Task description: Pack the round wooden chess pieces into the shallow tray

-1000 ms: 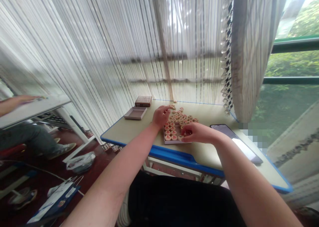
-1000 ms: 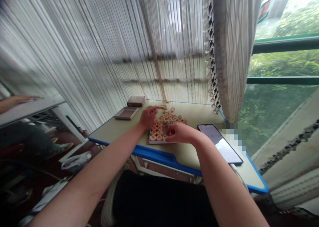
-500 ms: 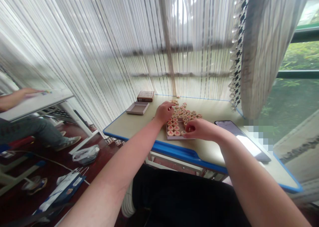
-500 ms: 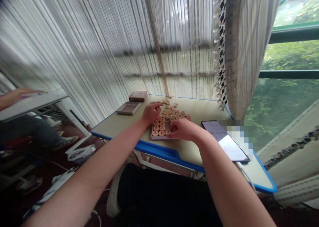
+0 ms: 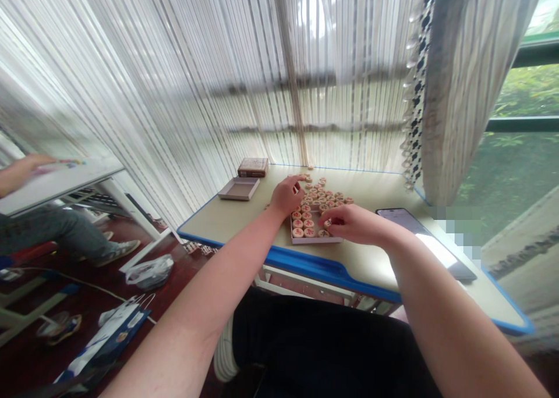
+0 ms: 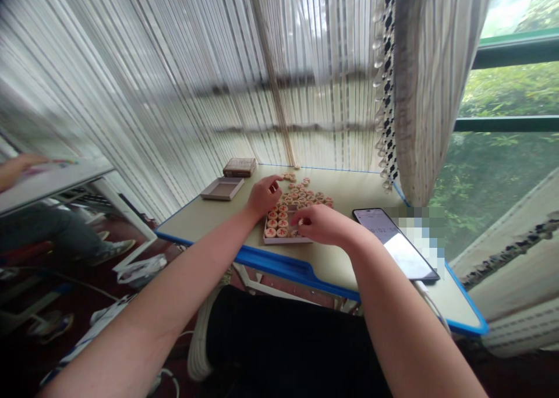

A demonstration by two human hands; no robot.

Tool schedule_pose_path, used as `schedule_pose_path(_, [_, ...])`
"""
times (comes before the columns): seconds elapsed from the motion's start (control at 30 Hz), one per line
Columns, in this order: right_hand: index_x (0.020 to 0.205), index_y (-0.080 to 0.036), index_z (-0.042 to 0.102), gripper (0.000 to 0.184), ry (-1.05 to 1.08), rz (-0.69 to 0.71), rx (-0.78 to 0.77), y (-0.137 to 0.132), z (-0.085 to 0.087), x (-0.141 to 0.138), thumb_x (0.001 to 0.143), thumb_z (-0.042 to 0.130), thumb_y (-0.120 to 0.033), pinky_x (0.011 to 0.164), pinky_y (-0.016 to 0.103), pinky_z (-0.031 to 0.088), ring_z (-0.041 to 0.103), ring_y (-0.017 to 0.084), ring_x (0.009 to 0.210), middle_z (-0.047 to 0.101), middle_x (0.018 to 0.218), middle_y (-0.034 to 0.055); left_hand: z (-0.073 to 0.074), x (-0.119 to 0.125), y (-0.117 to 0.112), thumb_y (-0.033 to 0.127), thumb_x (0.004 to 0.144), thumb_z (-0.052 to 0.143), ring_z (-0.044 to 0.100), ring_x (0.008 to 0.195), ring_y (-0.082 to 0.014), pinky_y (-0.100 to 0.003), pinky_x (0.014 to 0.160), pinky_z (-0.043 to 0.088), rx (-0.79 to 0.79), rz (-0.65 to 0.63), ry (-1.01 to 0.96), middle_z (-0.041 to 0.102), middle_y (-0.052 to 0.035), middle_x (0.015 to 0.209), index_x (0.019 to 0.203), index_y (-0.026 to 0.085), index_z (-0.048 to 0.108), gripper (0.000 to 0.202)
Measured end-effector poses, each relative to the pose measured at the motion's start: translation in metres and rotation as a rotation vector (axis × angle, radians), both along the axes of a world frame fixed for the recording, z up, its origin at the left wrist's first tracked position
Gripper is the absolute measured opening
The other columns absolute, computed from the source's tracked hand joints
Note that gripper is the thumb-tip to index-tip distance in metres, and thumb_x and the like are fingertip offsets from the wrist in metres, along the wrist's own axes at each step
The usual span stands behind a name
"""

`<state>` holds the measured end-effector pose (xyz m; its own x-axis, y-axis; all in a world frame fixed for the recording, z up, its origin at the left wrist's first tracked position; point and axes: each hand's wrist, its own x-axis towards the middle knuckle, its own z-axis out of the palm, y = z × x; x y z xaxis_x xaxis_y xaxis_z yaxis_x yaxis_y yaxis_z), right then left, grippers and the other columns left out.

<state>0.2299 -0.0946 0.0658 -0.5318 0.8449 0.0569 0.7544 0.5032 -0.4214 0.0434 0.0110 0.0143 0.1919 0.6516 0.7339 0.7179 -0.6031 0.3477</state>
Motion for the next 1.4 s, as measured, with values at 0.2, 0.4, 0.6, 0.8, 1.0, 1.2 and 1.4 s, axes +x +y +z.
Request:
schedule_pose_path(0.2, [0.080, -0.022, 0.072, 0.026, -0.052, 0.019, -0.086, 0.001, -0.003, -0.001, 0.071, 0.052, -0.035, 0.056, 0.023, 0.036, 0.050, 0.012, 0.058, 0.063, 0.063, 0.0002, 0.001, 0.001, -0.001, 0.012, 0.070, 0.050, 0.052, 0.063, -0.0111, -0.025, 0.067, 0.045, 0.006, 0.009, 0.011, 0.059, -0.0016, 0.074, 0.093, 0.016, 0.060, 0.026])
schedule_pose_path(0.4, [0.075, -0.019, 0.072, 0.026, -0.070, -0.017, -0.068, 0.000, 0.000, 0.001, 0.069, 0.052, -0.034, 0.057, 0.024, 0.036, 0.050, 0.013, 0.059, 0.063, 0.062, 0.0020, 0.002, 0.001, -0.001, 0.012, 0.071, 0.049, 0.053, 0.065, -0.0117, -0.026, 0.070, 0.045, 0.028, 0.032, 0.012, 0.060, -0.0023, 0.074, 0.085, 0.016, 0.062, 0.020])
schedule_pose_path(0.6, [0.073, -0.019, 0.070, 0.025, -0.072, -0.068, -0.067, 0.002, 0.002, 0.004, 0.069, 0.050, -0.034, 0.056, 0.024, 0.035, 0.050, 0.014, 0.060, 0.062, 0.062, 0.0015, 0.002, 0.001, -0.002, 0.012, 0.071, 0.048, 0.052, 0.064, -0.0120, -0.027, 0.070, 0.045, 0.013, 0.039, 0.003, 0.060, -0.0023, 0.075, 0.085, 0.017, 0.062, 0.021])
schedule_pose_path(0.8, [0.060, -0.018, 0.065, 0.027, -0.078, -0.067, -0.074, 0.005, -0.002, 0.008, 0.069, 0.048, -0.036, 0.049, 0.025, 0.031, 0.046, 0.013, 0.053, 0.054, 0.053, 0.0007, 0.003, 0.001, -0.001, 0.013, 0.070, 0.048, 0.052, 0.063, -0.0121, -0.027, 0.069, 0.045, -0.004, 0.044, -0.003, 0.060, -0.0028, 0.076, 0.083, 0.016, 0.061, 0.019])
schedule_pose_path(1.0, [0.058, -0.017, 0.063, 0.029, -0.088, -0.062, -0.074, 0.006, -0.004, 0.011, 0.069, 0.046, -0.038, 0.049, 0.025, 0.030, 0.043, 0.012, 0.051, 0.052, 0.052, 0.0001, 0.004, 0.002, -0.003, 0.017, 0.073, 0.049, 0.052, 0.062, -0.0118, -0.026, 0.068, 0.043, -0.019, 0.050, -0.019, 0.060, -0.0020, 0.074, 0.083, 0.017, 0.061, 0.016])
schedule_pose_path(1.2, [0.062, -0.017, 0.064, 0.033, -0.017, -0.053, -0.069, 0.005, 0.003, 0.013, 0.071, 0.046, -0.042, 0.050, 0.025, 0.031, 0.046, 0.012, 0.055, 0.054, 0.056, 0.0005, 0.009, -0.001, -0.003, 0.046, 0.084, 0.037, 0.053, 0.066, -0.0134, -0.026, 0.067, 0.041, -0.025, 0.131, -0.175, 0.058, -0.0022, 0.066, 0.072, 0.017, 0.059, 0.039])
schedule_pose_path(1.4, [0.081, -0.019, 0.067, 0.045, 0.029, -0.352, 0.135, 0.024, -0.010, 0.020, 0.079, 0.037, -0.053, 0.053, 0.025, 0.031, 0.052, 0.016, 0.066, 0.063, 0.073, 0.0052, 0.010, -0.002, -0.001, 0.050, 0.088, 0.017, 0.058, 0.080, -0.0159, -0.028, 0.078, 0.042, -0.122, 0.026, -0.189, 0.064, -0.0048, 0.077, 0.075, 0.018, 0.065, 0.059])
